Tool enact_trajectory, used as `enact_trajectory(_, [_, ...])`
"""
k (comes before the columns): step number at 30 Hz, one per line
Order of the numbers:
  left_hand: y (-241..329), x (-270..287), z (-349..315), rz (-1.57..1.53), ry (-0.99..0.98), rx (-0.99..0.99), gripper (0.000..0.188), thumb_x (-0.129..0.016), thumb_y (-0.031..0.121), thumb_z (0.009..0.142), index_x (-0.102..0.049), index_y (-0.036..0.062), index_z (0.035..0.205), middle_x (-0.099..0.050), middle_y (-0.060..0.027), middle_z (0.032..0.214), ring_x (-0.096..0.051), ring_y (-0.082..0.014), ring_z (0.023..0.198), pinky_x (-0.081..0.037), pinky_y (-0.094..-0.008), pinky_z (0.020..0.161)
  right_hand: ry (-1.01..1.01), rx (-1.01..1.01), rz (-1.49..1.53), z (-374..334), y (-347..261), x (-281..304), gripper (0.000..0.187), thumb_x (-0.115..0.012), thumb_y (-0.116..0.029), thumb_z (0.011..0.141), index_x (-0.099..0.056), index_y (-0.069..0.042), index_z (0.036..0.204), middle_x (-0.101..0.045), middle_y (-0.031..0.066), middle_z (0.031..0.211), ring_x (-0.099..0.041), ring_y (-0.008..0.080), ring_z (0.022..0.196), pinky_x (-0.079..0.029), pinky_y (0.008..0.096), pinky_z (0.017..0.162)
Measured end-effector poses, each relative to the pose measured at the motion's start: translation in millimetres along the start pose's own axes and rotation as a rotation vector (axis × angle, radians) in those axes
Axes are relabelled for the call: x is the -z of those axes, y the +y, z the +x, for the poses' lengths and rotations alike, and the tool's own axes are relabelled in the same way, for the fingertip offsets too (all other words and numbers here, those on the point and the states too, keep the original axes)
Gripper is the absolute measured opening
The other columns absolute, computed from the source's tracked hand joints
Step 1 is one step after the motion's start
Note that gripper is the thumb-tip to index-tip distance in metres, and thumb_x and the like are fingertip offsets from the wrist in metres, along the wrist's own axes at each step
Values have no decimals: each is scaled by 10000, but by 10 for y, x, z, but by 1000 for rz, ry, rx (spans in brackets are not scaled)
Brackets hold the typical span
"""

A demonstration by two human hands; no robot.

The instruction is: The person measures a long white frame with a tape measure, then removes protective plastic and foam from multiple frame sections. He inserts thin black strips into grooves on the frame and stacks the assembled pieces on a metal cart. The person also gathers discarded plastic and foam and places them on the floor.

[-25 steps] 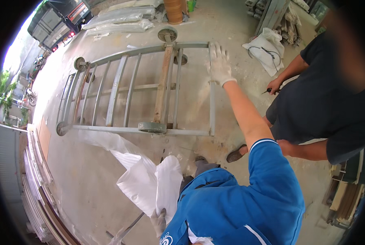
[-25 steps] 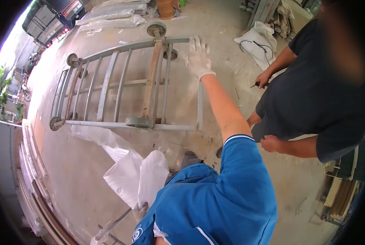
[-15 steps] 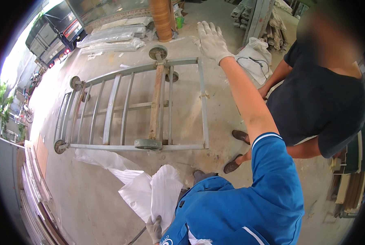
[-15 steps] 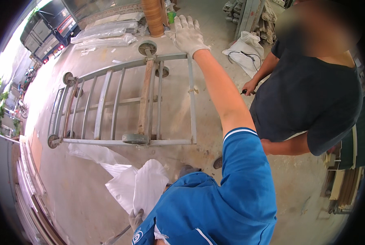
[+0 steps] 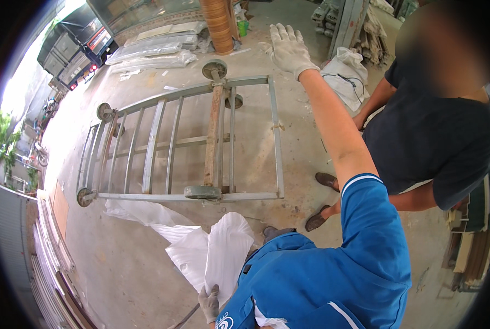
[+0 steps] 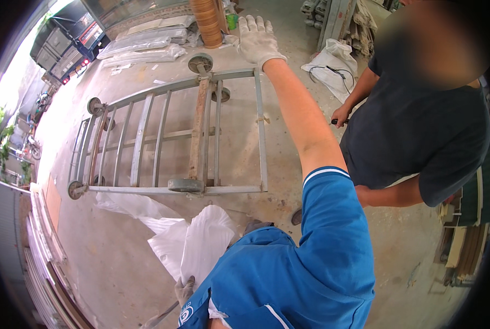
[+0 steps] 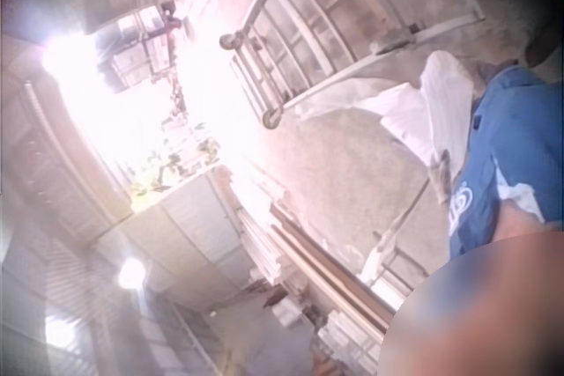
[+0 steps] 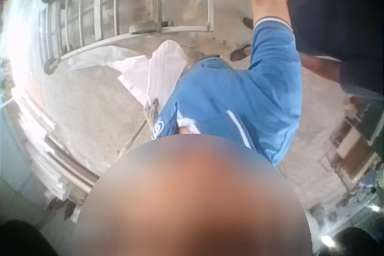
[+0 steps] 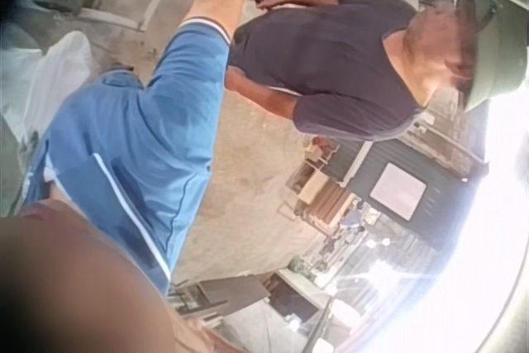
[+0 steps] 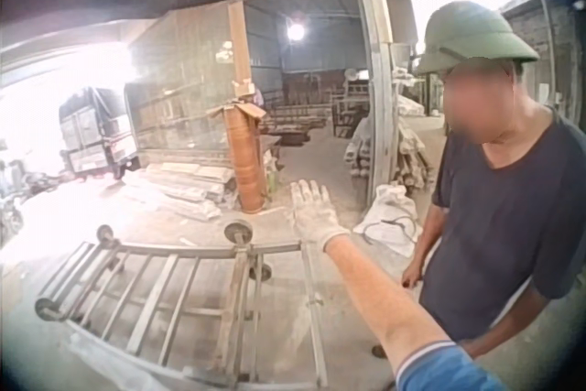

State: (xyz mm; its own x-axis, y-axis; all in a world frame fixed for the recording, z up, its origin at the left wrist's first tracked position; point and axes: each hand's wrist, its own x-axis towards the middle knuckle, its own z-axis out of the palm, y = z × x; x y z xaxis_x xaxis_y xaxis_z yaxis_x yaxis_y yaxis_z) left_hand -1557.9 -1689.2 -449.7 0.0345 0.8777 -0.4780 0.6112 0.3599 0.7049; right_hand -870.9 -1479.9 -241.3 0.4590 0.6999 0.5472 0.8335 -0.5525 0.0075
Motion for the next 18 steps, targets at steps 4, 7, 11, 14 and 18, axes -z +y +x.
enact_trajectory(4, [6, -9, 40, -7, -12, -20, 379, -754, 233, 927, -696, -75, 1140, -755, -180, 963, -681, -231, 878, -513, -367, 827, 23, -3, 9, -12, -3, 6, 768, -335, -608, 1057, -308, -49, 1585, -319, 185, 1640, -261, 387, 1527, -200, 510, 1255])
enact_trajectory(7, [3, -6, 74, -13, -17, 2, 392, -758, 241, 923, -694, -76, 1144, -753, -183, 967, -684, -245, 880, -513, -370, 831, 23, -3, -5, -14, -2, 26, 773, -339, -609, 1056, -309, -45, 1583, -321, 185, 1638, -259, 385, 1528, -198, 509, 1255])
enact_trajectory(11, [-1, 0, 96, -9, -15, -8, 414, -768, 253, 913, -691, -81, 1145, -749, -194, 963, -688, -264, 885, -512, -380, 835, 11, -3, -25, -23, 4, 73, 777, -336, -610, 1055, -309, -39, 1581, -321, 185, 1638, -263, 387, 1526, -198, 509, 1254])
enact_trajectory(14, [18, 7, 81, -15, -15, -16, 425, -765, 260, 908, -688, -87, 1142, -746, -205, 956, -691, -273, 889, -512, -387, 838, -3, -9, -14, -42, -13, 146, 797, -335, -632, 1045, -293, -56, 1595, -296, 174, 1654, -238, 379, 1538, -178, 509, 1259])
enact_trajectory(18, [94, -2, 71, -20, -28, -50, 412, -729, 252, 906, -691, -90, 1133, -743, -218, 946, -692, -281, 880, -515, -398, 836, -41, -29, -49, -93, -84, 312, 857, -406, -669, 1003, -303, -60, 1597, -290, 179, 1658, -236, 412, 1533, -190, 535, 1248])
